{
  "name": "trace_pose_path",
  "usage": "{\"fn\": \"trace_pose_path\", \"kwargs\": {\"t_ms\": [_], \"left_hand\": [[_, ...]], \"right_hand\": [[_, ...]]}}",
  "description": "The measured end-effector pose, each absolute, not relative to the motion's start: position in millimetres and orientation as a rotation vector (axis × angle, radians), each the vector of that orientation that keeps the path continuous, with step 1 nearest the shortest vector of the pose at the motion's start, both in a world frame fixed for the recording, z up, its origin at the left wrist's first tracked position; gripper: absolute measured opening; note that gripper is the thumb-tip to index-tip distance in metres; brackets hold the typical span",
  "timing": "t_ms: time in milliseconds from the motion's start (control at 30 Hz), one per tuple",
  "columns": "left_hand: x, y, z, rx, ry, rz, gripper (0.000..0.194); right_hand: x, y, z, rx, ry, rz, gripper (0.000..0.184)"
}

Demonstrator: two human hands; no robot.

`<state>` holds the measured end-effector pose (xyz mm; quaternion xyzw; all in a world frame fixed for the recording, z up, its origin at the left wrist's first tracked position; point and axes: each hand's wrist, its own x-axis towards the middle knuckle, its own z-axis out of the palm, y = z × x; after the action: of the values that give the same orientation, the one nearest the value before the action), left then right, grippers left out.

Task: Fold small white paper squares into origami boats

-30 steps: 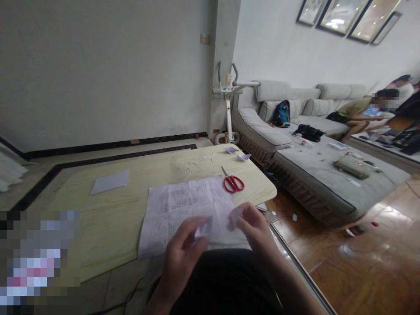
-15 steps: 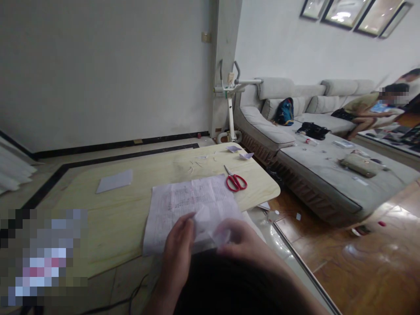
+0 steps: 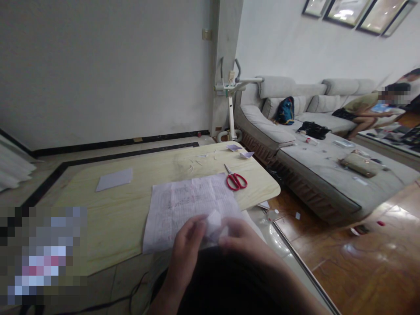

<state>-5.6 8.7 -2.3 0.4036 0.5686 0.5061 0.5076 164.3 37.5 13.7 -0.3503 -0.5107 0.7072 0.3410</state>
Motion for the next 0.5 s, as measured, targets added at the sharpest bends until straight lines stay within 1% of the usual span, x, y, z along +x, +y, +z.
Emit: {"fn": "trace_pose_path", "kwargs": {"t_ms": [167,367,500], "left_hand": [[-2.3,8.3,2.5,0.954,1.414,1.229,0.039],[-4.5,10.5,7.1,1.033,1.486,1.215,0.029],[-2.9,10.0,7.8,1.091,1.486,1.240,0.026]], "right_hand": [[161.9,36.2,11.2,-0.929,-1.335,1.823,0.029],[159.5,35.5,5.8,-0.933,-1.279,1.854,0.033],[157.9,34.6,5.6,-0.958,-1.248,1.841,0.025]]}}
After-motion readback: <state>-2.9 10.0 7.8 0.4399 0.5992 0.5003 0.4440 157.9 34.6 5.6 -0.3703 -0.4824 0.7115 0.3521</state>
